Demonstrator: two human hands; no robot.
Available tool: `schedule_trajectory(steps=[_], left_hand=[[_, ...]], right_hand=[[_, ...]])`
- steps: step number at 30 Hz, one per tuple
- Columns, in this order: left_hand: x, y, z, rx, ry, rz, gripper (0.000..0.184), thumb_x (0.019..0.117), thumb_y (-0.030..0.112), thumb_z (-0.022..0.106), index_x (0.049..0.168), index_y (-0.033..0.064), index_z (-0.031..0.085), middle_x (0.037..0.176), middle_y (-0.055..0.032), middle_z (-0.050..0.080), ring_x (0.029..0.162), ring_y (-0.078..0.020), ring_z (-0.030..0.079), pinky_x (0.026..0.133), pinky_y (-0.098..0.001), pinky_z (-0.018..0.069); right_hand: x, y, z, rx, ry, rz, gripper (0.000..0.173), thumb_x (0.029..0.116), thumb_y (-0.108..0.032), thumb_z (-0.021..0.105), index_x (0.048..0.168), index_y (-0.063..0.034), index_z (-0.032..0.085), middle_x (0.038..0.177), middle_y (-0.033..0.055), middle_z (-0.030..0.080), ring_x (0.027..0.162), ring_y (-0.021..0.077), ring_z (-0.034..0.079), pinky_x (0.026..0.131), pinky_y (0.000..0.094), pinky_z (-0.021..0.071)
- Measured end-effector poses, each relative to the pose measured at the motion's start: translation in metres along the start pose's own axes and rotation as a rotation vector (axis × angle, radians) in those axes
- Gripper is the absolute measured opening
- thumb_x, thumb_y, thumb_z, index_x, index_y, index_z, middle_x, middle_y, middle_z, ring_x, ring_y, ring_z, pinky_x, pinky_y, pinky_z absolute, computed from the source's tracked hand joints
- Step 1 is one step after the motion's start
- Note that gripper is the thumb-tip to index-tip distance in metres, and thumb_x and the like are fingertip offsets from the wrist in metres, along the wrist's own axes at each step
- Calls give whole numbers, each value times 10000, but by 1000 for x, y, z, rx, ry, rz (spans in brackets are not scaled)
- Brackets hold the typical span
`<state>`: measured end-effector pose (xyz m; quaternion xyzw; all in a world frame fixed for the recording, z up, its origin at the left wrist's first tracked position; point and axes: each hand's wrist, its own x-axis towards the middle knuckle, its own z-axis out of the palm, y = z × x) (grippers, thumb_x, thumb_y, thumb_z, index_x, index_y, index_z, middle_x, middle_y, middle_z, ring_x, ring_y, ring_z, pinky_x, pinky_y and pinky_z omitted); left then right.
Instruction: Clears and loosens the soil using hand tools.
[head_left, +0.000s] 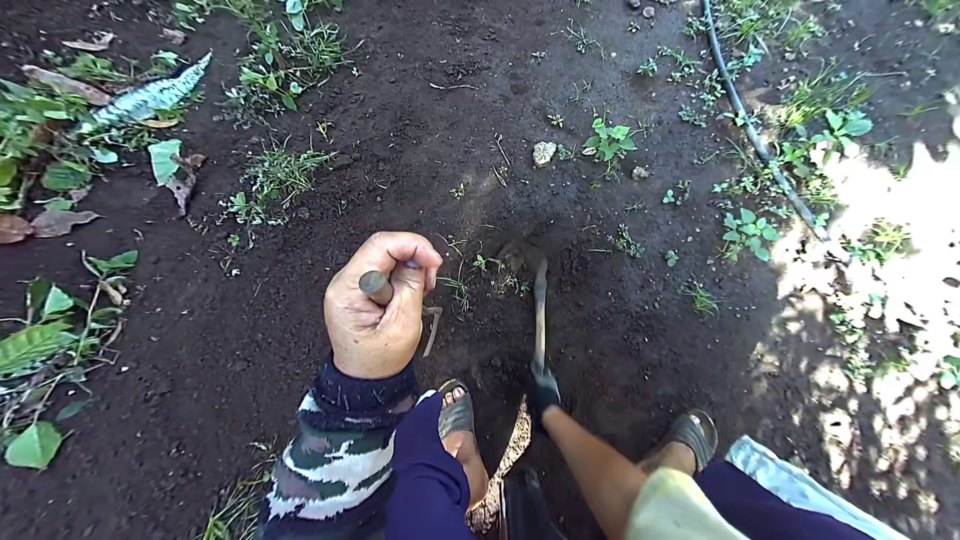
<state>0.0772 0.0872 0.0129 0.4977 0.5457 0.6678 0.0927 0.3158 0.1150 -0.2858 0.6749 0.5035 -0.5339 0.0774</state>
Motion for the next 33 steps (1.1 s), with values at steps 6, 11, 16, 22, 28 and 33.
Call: schedule_trajectory(steps=[6,11,16,22,28,33], left_hand=[[1,1,-15,5,35,-20,160,1009,58,545,1023,177,649,841,128,638,630,33,534,546,-122,442],[-11,7,-20,16,44,-26,164,1006,54,544,1008,176,653,832,116,643,627,21,540,546,-129,448],[-12,6,-24,-18,50,-18,156,1012,82,571,1016,193,681,834,108,653,630,17,547,544,-127,451],[-7,1,-44,-40,101,-20,164,1010,72,565,1013,197,670,836,105,659,627,8,555,544,-138,460],[-14,6,-44,-38,114,-23,162,1007,62,563,995,187,666,820,99,645,611,7,537,528,-136,443],[-6,-1,-45,-44,120,-8,170,1008,53,550,1000,185,657,824,104,652,605,17,532,524,-130,439]], right_hand=[[-13,44,-62,-147,-56,12,528,1117,-424,378,1433,-33,542,1310,252,640,1216,384,620,1050,578,466],[23,-91,-47,332,77,-129,480,1141,-357,316,1442,-16,467,902,149,597,675,226,570,631,409,529],[30,-38,7,-197,66,-125,514,1128,-246,361,1552,44,366,1549,279,450,1430,387,472,1190,512,384],[3,4,-45,-179,55,4,533,1125,-387,376,1499,-18,465,1412,254,589,1327,384,567,1116,565,430],[10,-80,5,12,177,-90,518,1138,-276,332,1530,59,373,1440,299,535,1293,395,577,1099,526,459],[-4,7,-13,-328,5,38,567,1120,-407,367,1532,-21,419,1441,248,576,1345,378,564,1124,561,437]])
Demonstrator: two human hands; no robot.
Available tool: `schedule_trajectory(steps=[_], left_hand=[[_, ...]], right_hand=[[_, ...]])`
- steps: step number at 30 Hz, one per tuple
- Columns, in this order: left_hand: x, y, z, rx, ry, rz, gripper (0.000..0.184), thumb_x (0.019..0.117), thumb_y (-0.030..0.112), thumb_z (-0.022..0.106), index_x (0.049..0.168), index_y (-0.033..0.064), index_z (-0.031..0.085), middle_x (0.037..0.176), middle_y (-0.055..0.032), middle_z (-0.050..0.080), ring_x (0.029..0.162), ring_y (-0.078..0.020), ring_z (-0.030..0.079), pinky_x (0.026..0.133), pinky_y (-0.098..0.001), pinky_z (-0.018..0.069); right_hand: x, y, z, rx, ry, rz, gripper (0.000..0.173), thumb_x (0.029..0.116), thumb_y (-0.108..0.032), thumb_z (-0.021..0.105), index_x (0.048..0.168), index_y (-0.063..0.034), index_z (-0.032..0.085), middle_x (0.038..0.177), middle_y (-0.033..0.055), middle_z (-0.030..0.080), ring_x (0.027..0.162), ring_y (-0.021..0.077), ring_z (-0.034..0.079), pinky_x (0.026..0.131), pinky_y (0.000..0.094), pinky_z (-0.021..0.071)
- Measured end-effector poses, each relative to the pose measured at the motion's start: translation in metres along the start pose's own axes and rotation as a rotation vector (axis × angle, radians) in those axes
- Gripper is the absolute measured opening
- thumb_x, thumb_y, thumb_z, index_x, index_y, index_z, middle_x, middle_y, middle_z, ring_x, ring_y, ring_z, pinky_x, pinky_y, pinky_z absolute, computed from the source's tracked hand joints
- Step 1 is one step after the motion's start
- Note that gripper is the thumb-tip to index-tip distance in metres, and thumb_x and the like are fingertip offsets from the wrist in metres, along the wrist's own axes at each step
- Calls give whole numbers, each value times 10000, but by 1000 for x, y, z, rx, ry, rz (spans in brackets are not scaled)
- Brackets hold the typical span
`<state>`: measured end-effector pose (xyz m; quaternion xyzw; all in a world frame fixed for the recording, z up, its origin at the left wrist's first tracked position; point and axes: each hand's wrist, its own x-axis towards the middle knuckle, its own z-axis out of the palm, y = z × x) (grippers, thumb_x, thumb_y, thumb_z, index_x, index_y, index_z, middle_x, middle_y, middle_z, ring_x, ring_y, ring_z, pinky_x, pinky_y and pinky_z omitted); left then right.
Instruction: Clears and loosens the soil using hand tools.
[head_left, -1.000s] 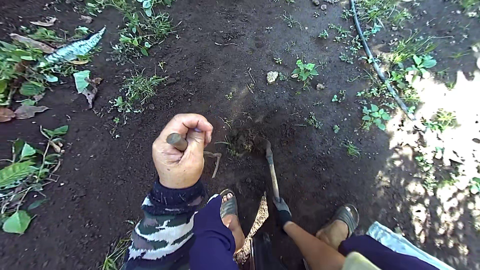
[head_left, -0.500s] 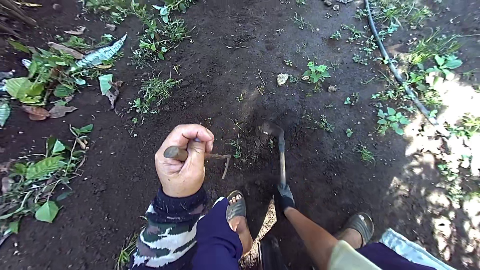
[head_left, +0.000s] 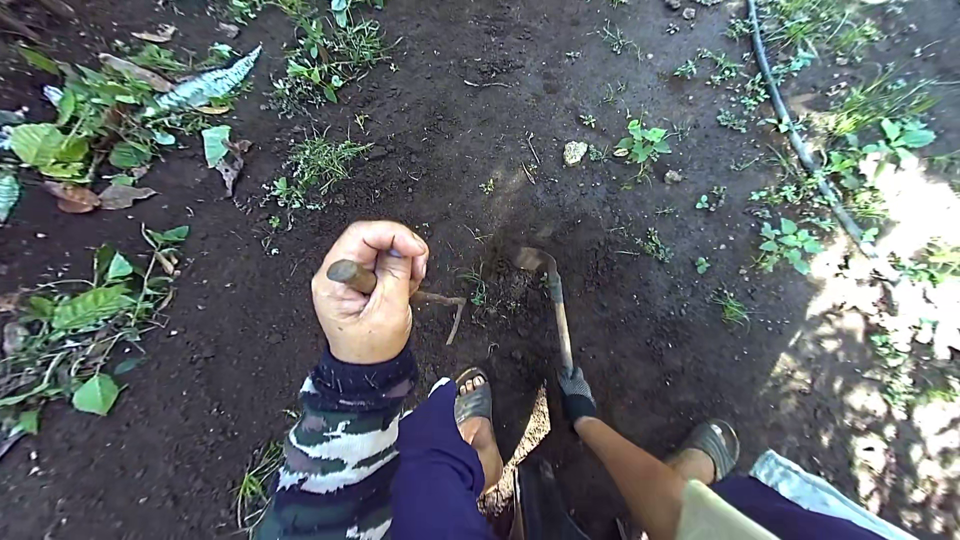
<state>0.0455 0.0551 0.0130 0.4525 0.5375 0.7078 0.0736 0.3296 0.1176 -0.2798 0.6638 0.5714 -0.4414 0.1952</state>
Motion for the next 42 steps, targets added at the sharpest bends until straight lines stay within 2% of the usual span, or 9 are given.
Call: schedule_trajectory(steps=[3,8,11,16,19,23,30,38,42], left_hand=[[-2,1,0,-7,-6,8,190,1005,37,534,1008,187,650,819,109,646,599,19,522,516,-128,422],[-8,3,-1,-1,-17,11,187,1016,39,530,1016,180,653,828,99,648,605,14,529,517,-131,431],[-6,5,1,-12,-16,-17,187,1010,32,523,1001,169,649,809,85,635,575,4,501,496,-136,409],[1,-2,-8,-22,-12,-15,202,1006,34,528,1014,190,655,824,102,653,583,15,517,504,-133,421],[2,-1,-7,-15,-9,-1,222,1003,19,508,1014,194,644,827,108,648,584,17,515,503,-130,419],[-4,3,-1,-21,-23,-4,211,998,11,515,1008,172,651,826,90,647,578,13,505,494,-130,406],[-1,0,-15,-50,-7,-16,198,996,26,534,987,183,654,816,87,656,581,4,523,501,-141,425],[-3,2,-6,-76,11,-15,208,991,0,542,989,181,642,807,87,666,574,4,525,489,-151,420],[-2,2,1,-76,-37,-32,210,998,1,523,995,174,643,816,85,654,581,1,518,498,-147,417]], right_hand=[[-8,-18,-33,28,58,-60,547,1122,-410,356,1505,-31,452,1397,244,603,1293,378,598,1086,563,462],[-4,-124,-30,248,108,-177,473,1134,-236,351,1504,48,426,1414,288,561,1262,388,594,1078,516,466],[17,-98,-3,109,26,-164,546,1127,-344,356,1522,28,415,1468,263,542,1353,371,554,1139,522,435],[20,-38,-38,-37,-61,-101,535,1114,-398,397,1513,-46,451,1433,233,580,1345,369,555,1121,564,423],[13,-70,-52,63,-18,-183,519,1122,-386,374,1486,-32,478,1386,239,603,1280,365,594,1082,549,456],[18,-131,-12,170,-36,-225,515,1132,-340,351,1502,4,449,1427,259,568,1309,375,573,1110,536,442],[18,5,-18,-291,-220,-123,568,1100,-470,394,1516,-87,452,1415,218,603,1333,370,574,1104,594,437],[-6,-113,-17,-54,-99,-225,550,1116,-383,401,1546,-39,401,1470,222,557,1374,353,538,1144,537,412],[29,-80,-9,-231,-125,-234,592,1106,-449,370,1536,-45,425,1461,222,568,1365,360,550,1135,570,426]])
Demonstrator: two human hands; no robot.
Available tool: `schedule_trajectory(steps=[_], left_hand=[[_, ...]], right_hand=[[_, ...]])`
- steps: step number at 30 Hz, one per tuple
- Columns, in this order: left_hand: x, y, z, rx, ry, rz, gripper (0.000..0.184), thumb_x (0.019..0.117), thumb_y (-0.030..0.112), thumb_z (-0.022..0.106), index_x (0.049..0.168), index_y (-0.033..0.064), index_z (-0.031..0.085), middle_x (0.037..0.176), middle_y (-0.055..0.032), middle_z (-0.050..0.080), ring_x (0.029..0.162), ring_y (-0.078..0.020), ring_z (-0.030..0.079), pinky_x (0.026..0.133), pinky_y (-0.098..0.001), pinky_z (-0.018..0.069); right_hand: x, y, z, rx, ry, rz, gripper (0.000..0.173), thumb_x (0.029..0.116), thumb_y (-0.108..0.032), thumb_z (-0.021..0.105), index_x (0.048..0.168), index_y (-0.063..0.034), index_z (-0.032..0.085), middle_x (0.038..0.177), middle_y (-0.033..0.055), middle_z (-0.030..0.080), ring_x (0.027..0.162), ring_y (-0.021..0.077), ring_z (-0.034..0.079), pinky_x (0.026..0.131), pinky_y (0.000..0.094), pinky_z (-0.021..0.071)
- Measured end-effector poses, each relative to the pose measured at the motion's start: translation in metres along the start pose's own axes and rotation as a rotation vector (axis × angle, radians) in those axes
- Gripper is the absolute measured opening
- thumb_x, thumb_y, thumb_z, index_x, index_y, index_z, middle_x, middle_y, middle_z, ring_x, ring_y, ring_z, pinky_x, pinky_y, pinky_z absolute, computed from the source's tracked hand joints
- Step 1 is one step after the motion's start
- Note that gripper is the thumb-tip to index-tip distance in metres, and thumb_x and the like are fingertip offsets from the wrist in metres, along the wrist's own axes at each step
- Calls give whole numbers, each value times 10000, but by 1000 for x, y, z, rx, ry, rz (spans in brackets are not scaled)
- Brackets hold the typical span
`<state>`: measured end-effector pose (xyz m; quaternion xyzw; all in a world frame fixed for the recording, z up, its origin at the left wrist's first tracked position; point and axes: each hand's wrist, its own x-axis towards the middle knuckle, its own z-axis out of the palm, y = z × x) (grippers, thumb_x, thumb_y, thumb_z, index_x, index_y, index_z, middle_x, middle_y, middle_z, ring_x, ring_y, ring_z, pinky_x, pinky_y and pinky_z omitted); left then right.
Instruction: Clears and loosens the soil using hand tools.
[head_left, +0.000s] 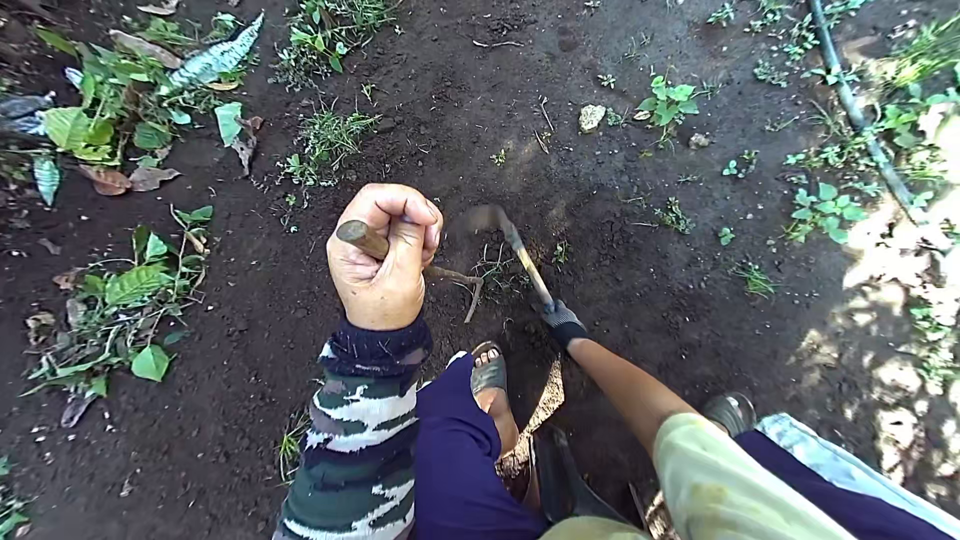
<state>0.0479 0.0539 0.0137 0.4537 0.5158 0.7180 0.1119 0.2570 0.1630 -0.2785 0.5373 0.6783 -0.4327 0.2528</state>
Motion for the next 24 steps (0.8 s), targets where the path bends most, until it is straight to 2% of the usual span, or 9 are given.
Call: schedule_trajectory(steps=[3,6,9,11,14,16,18,20,24], left_hand=[[4,-2,-5,-5,-16,1,216,991,6,528,999,186,647,823,91,659,583,4,521,499,-146,418],[5,-4,-8,0,4,9,224,984,2,539,1003,202,638,814,109,667,588,6,537,504,-151,429],[6,-3,1,2,-5,19,231,986,-7,522,1003,197,628,817,113,665,586,13,528,497,-146,419],[4,-2,8,13,-24,18,223,989,-7,518,1004,186,629,825,115,663,596,18,529,503,-144,418],[4,-3,17,4,-47,16,215,982,-13,526,992,174,632,814,116,651,603,23,525,513,-139,417],[8,-5,21,-1,-54,20,199,982,-7,532,989,163,634,808,117,647,606,25,525,517,-141,420],[7,-5,26,15,-71,8,187,982,-4,531,985,161,619,807,127,640,609,33,525,522,-139,424],[9,-5,31,25,-86,13,192,976,-17,511,985,147,609,804,125,628,609,33,511,527,-144,413],[7,-3,43,50,-95,9,176,973,-29,496,978,106,608,788,112,609,619,32,512,537,-146,420]], right_hand=[[-23,57,-27,-69,-56,70,582,1100,-486,374,1521,-91,450,1430,216,594,1347,368,565,1109,589,435],[-44,86,-40,86,80,140,525,1100,-430,425,1488,-83,485,1382,218,619,1306,369,584,1090,581,438],[-48,65,-25,377,326,214,512,1124,-319,396,1511,14,431,1429,266,568,1321,374,570,1124,534,425],[-50,57,5,486,413,253,525,1126,-293,387,1520,54,391,1412,293,563,1270,391,597,1085,532,468],[-79,94,51,420,269,311,548,1125,-315,370,1526,55,401,1484,273,531,1392,386,517,1174,519,394],[-88,122,58,307,181,356,552,1123,-365,376,1527,8,420,1444,258,572,1364,388,547,1145,548,417],[-99,133,41,260,173,343,540,1120,-387,386,1514,-21,443,1399,254,603,1316,391,583,1107,568,444],[-96,126,16,278,252,276,527,1114,-387,403,1486,-20,470,1356,253,622,1250,384,620,1063,568,479],[-80,71,-12,404,404,246,533,1124,-293,396,1537,43,378,1504,278,498,1391,377,512,1167,511,398]])
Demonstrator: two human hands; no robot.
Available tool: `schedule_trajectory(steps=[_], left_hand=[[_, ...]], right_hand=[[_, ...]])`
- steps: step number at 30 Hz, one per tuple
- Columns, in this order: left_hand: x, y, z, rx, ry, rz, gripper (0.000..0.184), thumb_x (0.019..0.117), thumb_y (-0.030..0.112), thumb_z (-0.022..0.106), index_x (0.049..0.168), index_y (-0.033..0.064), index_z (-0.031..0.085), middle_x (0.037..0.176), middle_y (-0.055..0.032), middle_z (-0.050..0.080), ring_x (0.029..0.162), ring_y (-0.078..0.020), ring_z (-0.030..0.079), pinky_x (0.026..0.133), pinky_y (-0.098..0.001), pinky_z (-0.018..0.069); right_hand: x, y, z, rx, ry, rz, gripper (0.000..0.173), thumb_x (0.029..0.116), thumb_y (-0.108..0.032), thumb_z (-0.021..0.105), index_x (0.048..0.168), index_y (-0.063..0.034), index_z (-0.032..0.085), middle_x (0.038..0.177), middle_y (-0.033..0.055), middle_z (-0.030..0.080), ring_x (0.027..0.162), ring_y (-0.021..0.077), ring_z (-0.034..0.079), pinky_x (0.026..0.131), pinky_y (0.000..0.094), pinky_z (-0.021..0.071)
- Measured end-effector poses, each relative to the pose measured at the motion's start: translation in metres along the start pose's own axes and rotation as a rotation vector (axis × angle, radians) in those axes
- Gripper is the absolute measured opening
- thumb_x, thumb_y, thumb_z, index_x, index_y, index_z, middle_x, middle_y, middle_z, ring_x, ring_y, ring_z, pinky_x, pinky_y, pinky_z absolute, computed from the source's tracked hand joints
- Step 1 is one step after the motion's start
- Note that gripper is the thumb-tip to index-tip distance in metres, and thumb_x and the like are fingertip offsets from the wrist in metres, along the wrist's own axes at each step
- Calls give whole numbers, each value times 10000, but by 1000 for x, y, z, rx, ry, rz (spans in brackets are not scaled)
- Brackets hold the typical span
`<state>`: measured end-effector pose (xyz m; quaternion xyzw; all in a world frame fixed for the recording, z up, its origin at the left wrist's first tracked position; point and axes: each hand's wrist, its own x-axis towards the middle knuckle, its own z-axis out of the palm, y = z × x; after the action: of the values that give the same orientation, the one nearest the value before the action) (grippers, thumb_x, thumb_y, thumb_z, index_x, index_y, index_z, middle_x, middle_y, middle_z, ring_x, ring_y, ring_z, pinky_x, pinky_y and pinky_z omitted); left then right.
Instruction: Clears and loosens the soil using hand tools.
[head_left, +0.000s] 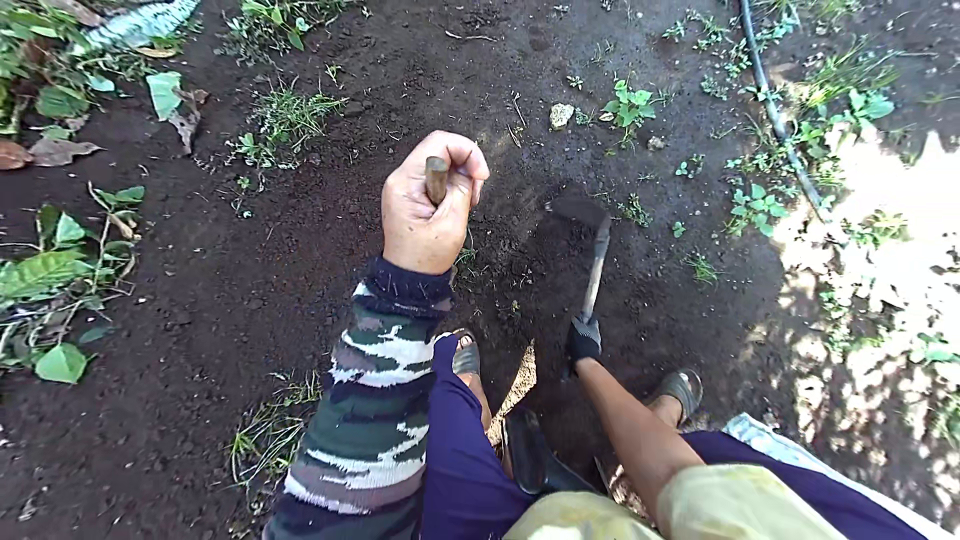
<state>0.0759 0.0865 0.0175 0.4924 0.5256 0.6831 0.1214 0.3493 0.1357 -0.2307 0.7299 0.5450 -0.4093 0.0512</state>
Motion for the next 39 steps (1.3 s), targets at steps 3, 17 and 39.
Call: schedule_trajectory(steps=[3,17,39], left_hand=[[-1,-1,10,-10,-34,15,166,964,-36,495,962,75,618,773,92,596,617,30,504,549,-147,420],[2,-7,23,-15,-102,25,159,951,-40,492,966,54,619,758,90,574,602,38,482,540,-138,400],[6,-6,-3,-22,-14,-6,184,969,-30,494,998,121,594,791,125,604,609,28,511,541,-157,429]], right_hand=[[8,20,12,-51,36,23,542,1115,-308,408,1518,53,395,1464,278,539,1362,381,545,1148,514,426],[27,19,-33,-136,-24,27,551,1104,-313,438,1543,13,372,1450,262,557,1348,373,560,1130,534,438],[14,-27,-88,-128,108,-104,526,1088,-281,502,1511,17,406,1410,273,577,1296,385,588,1101,539,448]])
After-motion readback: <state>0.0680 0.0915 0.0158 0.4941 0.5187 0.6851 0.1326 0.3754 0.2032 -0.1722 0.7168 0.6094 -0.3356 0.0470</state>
